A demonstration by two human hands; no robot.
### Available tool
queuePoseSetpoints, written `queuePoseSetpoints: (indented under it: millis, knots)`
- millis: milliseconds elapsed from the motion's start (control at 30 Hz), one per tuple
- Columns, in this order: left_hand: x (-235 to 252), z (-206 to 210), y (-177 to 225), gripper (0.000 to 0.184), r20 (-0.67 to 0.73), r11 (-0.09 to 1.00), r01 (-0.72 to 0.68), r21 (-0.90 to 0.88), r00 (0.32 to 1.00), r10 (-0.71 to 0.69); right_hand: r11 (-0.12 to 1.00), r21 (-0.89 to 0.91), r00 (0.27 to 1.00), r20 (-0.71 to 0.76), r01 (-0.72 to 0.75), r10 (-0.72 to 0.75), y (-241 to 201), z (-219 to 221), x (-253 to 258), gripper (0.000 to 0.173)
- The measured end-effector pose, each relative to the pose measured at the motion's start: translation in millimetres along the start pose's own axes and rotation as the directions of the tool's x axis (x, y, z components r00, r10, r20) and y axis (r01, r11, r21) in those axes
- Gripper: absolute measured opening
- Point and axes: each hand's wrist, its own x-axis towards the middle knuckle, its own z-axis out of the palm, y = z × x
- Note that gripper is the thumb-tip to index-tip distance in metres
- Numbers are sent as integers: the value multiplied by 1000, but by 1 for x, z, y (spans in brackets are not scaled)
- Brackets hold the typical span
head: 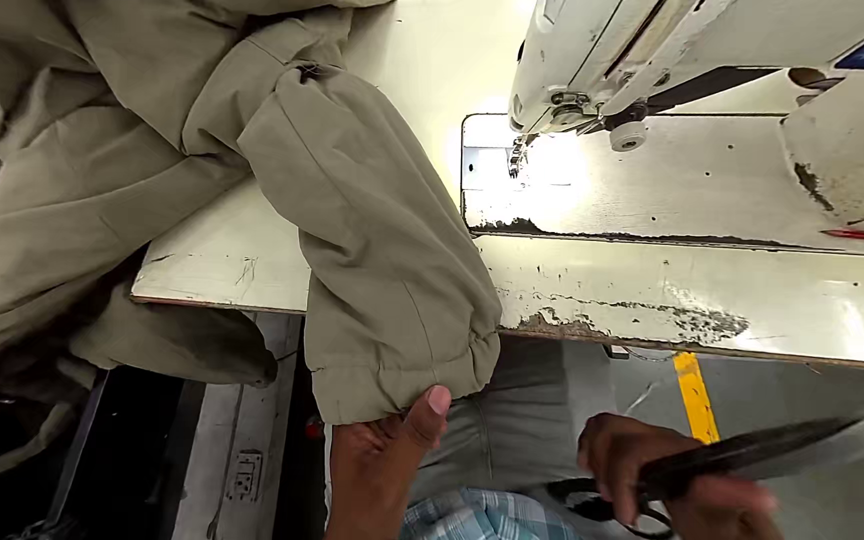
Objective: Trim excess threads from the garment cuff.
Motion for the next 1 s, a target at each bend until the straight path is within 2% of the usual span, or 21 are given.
queuePoseSetpoints:
  millis: [100,233,300,367,467,567,667,767,833,933,1000]
  knots:
    - [0,-2,2,16,-4,1000,9,-8,1000,-9,997,82,1000,16,4,-6,-1,20,11,66]
    - [0,-4,-3,13,11,1000,9,7,1000,-9,980,201,990,-130,-17,44,-22,22,23,59]
    - [1,-4,-4,13,11,1000,17,8,1000,-17,997,76,976,-215,-28,44,-35,18,24,53]
    - [1,-4,-5,12,11,1000,21,4,1000,-21,986,-120,973,-215,-115,87,-49,7,19,47]
    - [2,-5,-5,11,17,1000,24,-1,1000,-24,903,-375,978,-108,-208,181,-74,-12,12,41]
    - [2,-3,-8,12,12,1000,8,9,1000,-8,864,-451,963,36,-223,268,-96,-22,14,40]
    - [1,1,-9,21,-26,1000,-10,23,1000,11,960,-262,949,269,-95,167,-86,-18,25,37]
    - [3,3,-10,24,-96,999,-10,43,995,14,999,2,926,376,-46,42,-67,6,37,41]
    - [3,3,-10,24,-118,999,-5,38,993,10,997,69,941,338,-43,17,-62,22,41,44]
    - [2,2,-11,22,-104,999,-26,22,994,29,998,54,983,185,-15,5,-62,33,54,34]
    - [1,2,-10,19,-57,999,-39,20,998,40,997,66,986,164,-36,25,-63,33,63,29]
